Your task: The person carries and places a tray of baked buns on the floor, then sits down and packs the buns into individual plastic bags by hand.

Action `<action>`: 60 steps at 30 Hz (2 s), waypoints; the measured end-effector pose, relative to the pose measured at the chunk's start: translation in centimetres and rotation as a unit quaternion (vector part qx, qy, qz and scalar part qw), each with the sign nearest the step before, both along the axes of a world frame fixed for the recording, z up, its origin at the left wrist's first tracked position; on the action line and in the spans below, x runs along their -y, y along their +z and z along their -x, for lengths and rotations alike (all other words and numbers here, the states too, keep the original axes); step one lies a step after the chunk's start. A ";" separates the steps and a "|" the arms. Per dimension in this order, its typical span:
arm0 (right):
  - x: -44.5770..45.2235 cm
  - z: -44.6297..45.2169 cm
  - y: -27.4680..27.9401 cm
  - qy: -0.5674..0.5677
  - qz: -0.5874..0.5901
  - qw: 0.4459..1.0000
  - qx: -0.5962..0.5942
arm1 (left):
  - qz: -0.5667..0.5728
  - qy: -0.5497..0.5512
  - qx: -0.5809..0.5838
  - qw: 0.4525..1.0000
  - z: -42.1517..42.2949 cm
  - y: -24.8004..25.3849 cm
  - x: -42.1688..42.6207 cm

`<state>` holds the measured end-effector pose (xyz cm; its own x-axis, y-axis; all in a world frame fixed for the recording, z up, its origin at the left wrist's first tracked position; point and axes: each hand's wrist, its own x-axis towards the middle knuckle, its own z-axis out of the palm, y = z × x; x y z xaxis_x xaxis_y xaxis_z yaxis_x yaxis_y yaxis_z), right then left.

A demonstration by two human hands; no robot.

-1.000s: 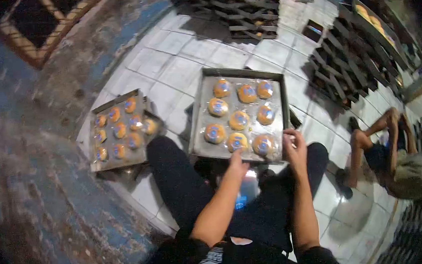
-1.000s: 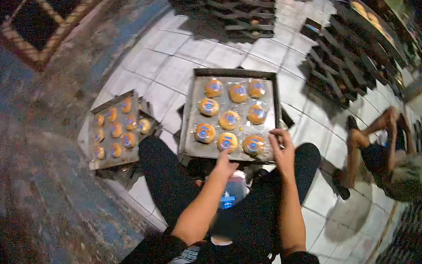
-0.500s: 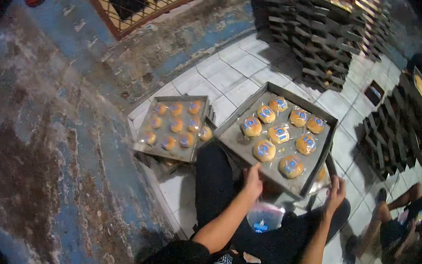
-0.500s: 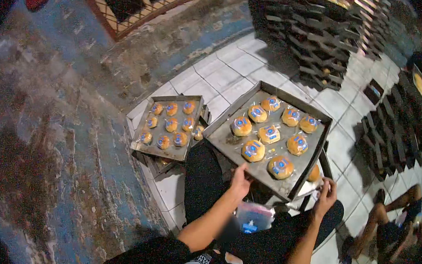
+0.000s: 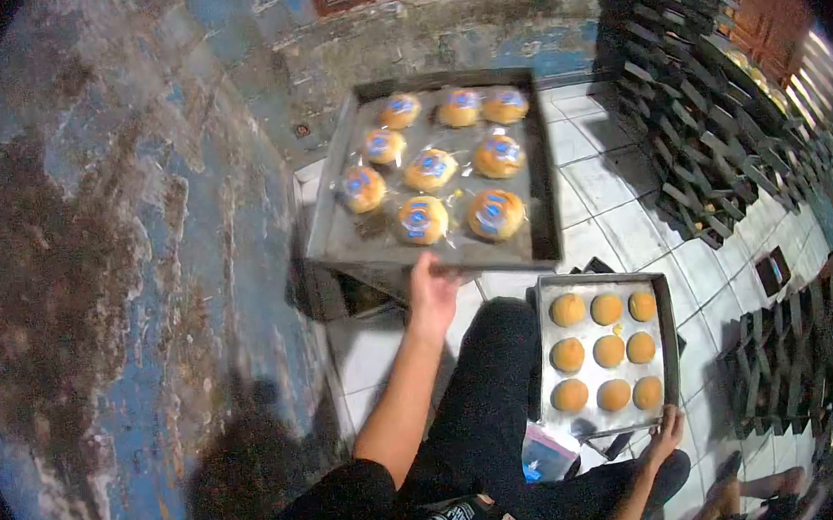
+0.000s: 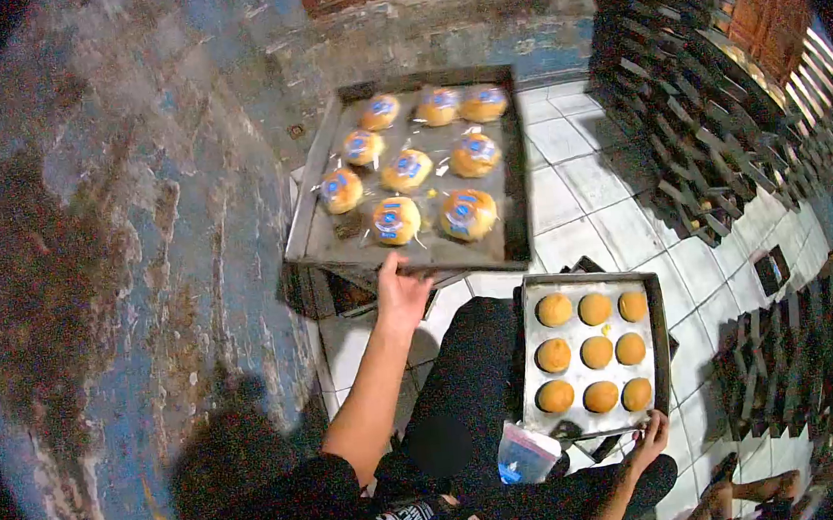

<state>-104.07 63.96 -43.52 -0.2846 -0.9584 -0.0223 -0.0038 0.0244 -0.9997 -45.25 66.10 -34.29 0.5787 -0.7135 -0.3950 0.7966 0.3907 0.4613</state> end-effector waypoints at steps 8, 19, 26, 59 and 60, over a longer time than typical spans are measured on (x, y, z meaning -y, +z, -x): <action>-1.2 -1.1 -0.1 0.040 -0.048 0.998 -0.019 | 0.004 0.175 -0.030 0.984 -8.6 -12.4 6.2; -3.0 -5.8 3.7 0.199 -0.112 0.971 -0.071 | -0.228 -0.032 -0.005 0.973 -9.9 -18.6 3.8; -6.7 -11.7 8.5 0.501 -0.072 0.746 -0.432 | -0.160 -0.173 0.215 0.948 -6.7 -9.2 -8.6; -5.7 -0.1 7.3 0.057 -0.057 0.995 0.059 | 0.035 -0.539 0.809 0.230 30.0 -6.1 -12.6; -6.6 0.2 8.1 0.031 -0.035 0.996 0.079 | 0.069 -0.488 0.829 0.265 30.1 -6.4 -13.1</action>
